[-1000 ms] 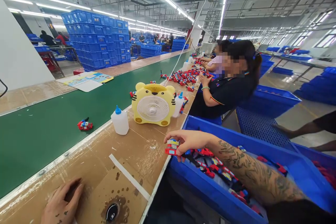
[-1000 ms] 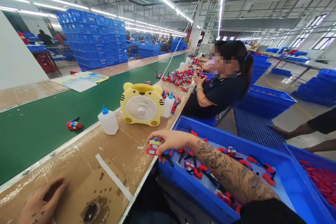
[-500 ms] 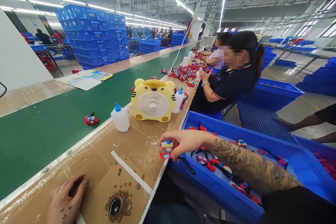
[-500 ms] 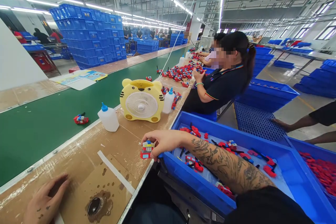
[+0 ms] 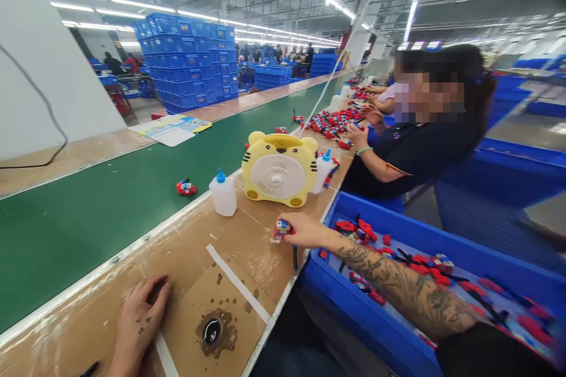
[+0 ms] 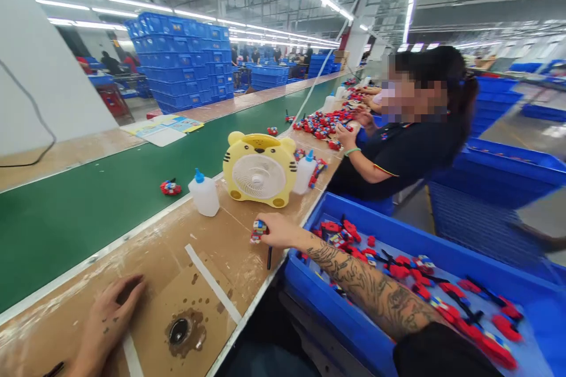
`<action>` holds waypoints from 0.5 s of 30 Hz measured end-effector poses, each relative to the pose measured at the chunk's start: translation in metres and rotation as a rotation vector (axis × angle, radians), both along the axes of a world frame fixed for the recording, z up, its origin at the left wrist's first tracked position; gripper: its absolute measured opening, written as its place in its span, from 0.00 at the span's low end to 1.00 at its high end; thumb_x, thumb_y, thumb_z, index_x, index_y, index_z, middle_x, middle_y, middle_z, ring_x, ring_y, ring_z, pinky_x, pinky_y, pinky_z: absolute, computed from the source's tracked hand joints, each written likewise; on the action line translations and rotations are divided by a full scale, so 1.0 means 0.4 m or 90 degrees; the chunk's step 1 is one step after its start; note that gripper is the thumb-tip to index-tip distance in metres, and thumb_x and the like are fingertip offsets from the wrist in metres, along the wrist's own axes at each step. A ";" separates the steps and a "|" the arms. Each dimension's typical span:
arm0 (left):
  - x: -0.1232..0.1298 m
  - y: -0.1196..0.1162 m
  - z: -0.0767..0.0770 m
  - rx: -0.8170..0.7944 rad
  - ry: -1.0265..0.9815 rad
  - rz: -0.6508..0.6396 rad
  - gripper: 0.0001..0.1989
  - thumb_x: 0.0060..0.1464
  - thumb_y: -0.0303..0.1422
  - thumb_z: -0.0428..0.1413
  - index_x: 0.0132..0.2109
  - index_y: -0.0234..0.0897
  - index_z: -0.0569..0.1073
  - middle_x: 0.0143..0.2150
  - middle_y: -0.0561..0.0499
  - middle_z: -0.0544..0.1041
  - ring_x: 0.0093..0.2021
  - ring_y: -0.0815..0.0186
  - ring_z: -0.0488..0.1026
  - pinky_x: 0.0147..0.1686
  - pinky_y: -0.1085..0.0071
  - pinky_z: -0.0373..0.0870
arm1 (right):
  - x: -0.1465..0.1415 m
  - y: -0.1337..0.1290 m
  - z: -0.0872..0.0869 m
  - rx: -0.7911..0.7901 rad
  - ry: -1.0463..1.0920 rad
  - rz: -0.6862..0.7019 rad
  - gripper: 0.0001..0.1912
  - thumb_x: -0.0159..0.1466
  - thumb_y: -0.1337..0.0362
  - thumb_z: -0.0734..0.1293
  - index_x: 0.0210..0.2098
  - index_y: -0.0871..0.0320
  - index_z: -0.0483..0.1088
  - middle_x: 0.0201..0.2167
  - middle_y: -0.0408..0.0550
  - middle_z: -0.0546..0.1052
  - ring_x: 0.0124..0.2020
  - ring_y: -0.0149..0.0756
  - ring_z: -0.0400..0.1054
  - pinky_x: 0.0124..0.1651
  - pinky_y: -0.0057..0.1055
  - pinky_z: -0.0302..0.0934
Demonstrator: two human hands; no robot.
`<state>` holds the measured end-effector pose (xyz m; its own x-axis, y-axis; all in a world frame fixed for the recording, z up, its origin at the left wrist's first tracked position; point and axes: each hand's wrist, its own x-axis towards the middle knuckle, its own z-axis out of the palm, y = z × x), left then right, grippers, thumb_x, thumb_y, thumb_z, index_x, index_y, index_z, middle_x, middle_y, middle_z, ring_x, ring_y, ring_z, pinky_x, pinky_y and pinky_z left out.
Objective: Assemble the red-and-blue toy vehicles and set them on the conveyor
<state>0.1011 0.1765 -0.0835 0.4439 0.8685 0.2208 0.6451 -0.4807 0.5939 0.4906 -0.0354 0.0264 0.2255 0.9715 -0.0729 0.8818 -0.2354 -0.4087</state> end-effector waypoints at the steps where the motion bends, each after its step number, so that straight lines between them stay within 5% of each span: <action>1: -0.001 -0.003 0.001 0.006 -0.011 -0.004 0.21 0.51 0.50 0.52 0.40 0.41 0.78 0.44 0.45 0.80 0.50 0.49 0.72 0.53 0.54 0.66 | -0.002 0.020 -0.033 0.011 -0.034 -0.014 0.14 0.58 0.66 0.68 0.44 0.57 0.71 0.39 0.48 0.77 0.40 0.39 0.70 0.42 0.30 0.59; 6: -0.002 -0.019 0.015 0.044 -0.019 -0.041 0.17 0.57 0.44 0.51 0.41 0.37 0.77 0.43 0.43 0.79 0.47 0.52 0.72 0.50 0.57 0.68 | -0.007 0.095 -0.133 0.029 -0.091 -0.035 0.19 0.62 0.67 0.62 0.52 0.63 0.67 0.46 0.60 0.75 0.47 0.47 0.70 0.47 0.35 0.59; 11: 0.018 -0.045 0.043 0.042 0.056 -0.049 0.14 0.62 0.37 0.48 0.44 0.35 0.75 0.44 0.41 0.77 0.48 0.55 0.71 0.51 0.58 0.67 | 0.035 0.105 -0.160 0.013 -0.110 -0.002 0.21 0.62 0.56 0.64 0.52 0.59 0.69 0.45 0.57 0.77 0.46 0.48 0.72 0.47 0.36 0.62; 15: -0.023 -0.089 0.105 0.026 0.112 -0.024 0.13 0.56 0.32 0.54 0.48 0.38 0.75 0.48 0.45 0.76 0.52 0.57 0.71 0.53 0.62 0.67 | 0.099 0.088 -0.239 0.077 -0.059 0.069 0.20 0.62 0.52 0.61 0.48 0.56 0.71 0.44 0.55 0.79 0.45 0.49 0.74 0.48 0.40 0.65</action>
